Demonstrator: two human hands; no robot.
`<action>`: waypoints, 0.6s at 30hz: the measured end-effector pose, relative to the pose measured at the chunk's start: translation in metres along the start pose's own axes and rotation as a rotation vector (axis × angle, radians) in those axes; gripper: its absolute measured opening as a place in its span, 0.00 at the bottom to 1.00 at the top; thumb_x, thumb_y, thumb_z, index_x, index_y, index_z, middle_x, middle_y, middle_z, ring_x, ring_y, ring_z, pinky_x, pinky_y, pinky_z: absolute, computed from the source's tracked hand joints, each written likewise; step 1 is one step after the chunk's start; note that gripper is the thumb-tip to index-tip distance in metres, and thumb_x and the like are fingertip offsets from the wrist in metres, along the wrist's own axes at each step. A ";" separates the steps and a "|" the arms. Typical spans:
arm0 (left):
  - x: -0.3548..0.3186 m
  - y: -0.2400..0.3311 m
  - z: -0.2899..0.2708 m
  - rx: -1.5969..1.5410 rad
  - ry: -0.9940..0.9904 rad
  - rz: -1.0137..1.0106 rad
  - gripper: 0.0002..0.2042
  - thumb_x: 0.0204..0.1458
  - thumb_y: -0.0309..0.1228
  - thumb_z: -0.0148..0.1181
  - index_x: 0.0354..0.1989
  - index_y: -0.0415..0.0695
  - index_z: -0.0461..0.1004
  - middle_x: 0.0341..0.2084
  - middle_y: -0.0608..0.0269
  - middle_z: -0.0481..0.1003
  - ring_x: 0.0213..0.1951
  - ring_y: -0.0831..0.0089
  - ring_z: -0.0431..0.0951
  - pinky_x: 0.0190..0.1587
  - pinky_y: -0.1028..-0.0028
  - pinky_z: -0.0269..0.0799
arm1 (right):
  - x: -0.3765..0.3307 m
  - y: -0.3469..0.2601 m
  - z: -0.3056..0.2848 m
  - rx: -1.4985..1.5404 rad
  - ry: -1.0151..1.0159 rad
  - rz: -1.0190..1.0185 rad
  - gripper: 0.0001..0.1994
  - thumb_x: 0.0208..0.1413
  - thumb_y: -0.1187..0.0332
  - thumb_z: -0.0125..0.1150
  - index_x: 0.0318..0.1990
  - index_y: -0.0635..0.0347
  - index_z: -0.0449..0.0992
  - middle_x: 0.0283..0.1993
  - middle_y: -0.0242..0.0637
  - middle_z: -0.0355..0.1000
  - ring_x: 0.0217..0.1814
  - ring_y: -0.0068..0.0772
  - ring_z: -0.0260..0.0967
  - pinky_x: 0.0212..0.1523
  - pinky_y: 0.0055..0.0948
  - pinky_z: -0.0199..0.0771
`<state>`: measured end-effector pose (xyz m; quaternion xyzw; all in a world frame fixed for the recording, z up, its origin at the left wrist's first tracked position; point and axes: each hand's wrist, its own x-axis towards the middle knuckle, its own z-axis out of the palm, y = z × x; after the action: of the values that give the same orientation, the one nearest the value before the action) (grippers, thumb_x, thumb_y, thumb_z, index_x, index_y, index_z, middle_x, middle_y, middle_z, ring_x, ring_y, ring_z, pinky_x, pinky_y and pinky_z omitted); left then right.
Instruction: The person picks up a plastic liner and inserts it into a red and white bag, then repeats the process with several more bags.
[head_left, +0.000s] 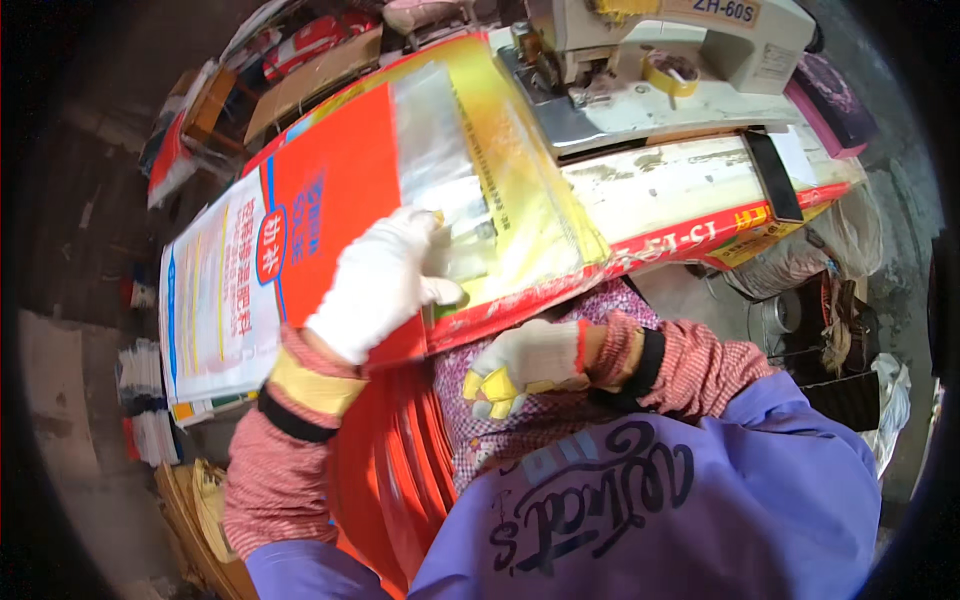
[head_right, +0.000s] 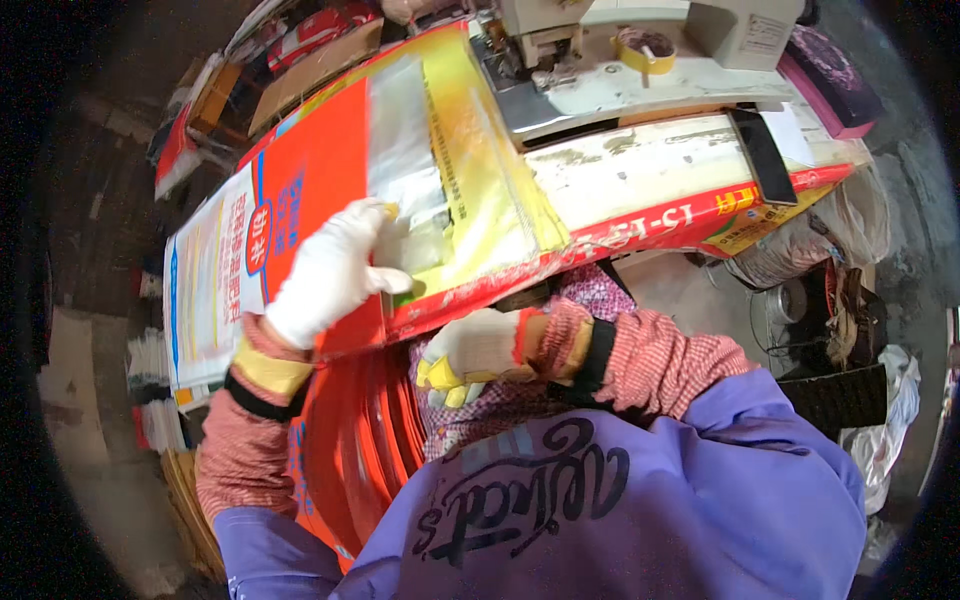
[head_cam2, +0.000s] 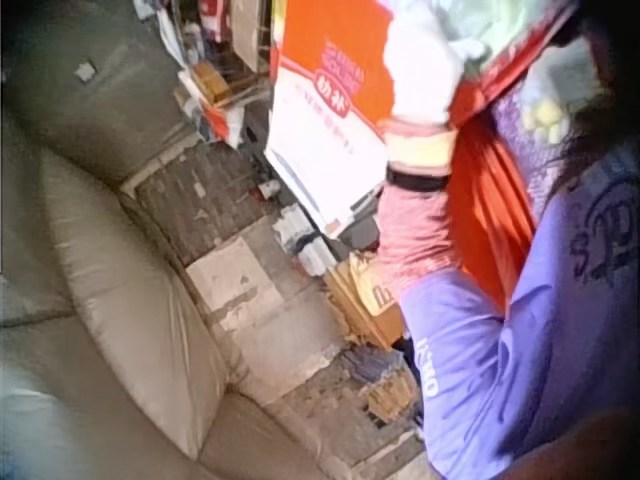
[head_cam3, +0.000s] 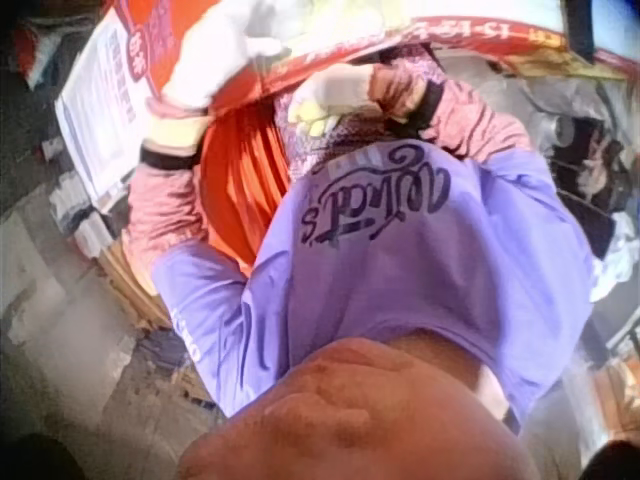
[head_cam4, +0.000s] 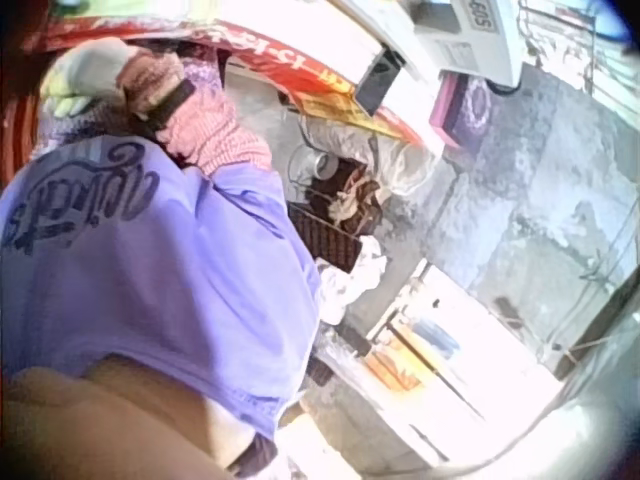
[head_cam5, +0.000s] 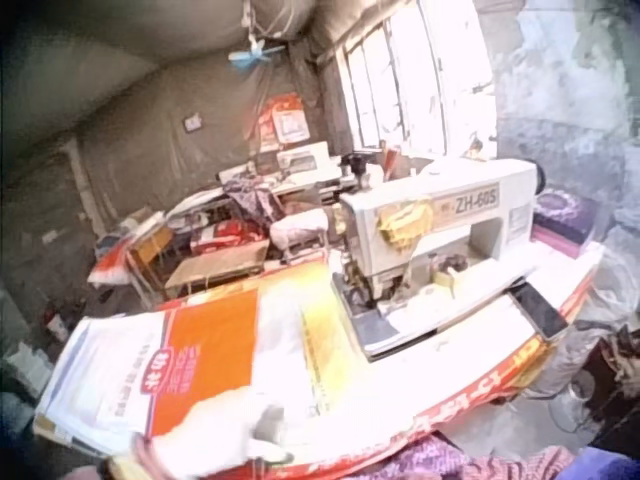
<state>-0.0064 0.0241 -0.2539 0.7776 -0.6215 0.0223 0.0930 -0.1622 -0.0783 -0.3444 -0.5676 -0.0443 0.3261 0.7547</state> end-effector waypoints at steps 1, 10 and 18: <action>0.006 0.003 0.010 0.022 0.003 -0.013 0.17 0.36 0.32 0.63 0.34 0.38 0.69 0.33 0.52 0.70 0.36 0.55 0.71 0.38 0.66 0.67 | -0.006 -0.005 -0.002 0.173 0.059 0.067 0.13 0.52 0.65 0.49 0.38 0.66 0.72 0.33 0.40 0.73 0.32 0.34 0.72 0.33 0.25 0.72; -0.036 0.028 -0.009 0.045 0.094 0.159 0.03 0.38 0.27 0.57 0.23 0.47 0.71 0.19 0.64 0.65 0.24 0.63 0.67 0.26 0.67 0.62 | -0.029 -0.060 -0.037 0.588 0.582 -0.256 0.17 0.55 0.54 0.51 0.36 0.62 0.68 0.33 0.38 0.70 0.31 0.31 0.70 0.33 0.26 0.72; -0.069 0.047 -0.032 0.082 0.087 0.341 0.08 0.36 0.30 0.59 0.26 0.51 0.66 0.19 0.69 0.64 0.21 0.71 0.63 0.22 0.71 0.57 | -0.006 -0.081 -0.051 0.563 0.714 -0.131 0.20 0.53 0.49 0.52 0.38 0.59 0.67 0.30 0.35 0.70 0.26 0.28 0.70 0.25 0.27 0.74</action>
<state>-0.0650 0.0865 -0.2270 0.6623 -0.7384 0.0967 0.0827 -0.1094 -0.1353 -0.2884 -0.4133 0.2730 0.0611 0.8666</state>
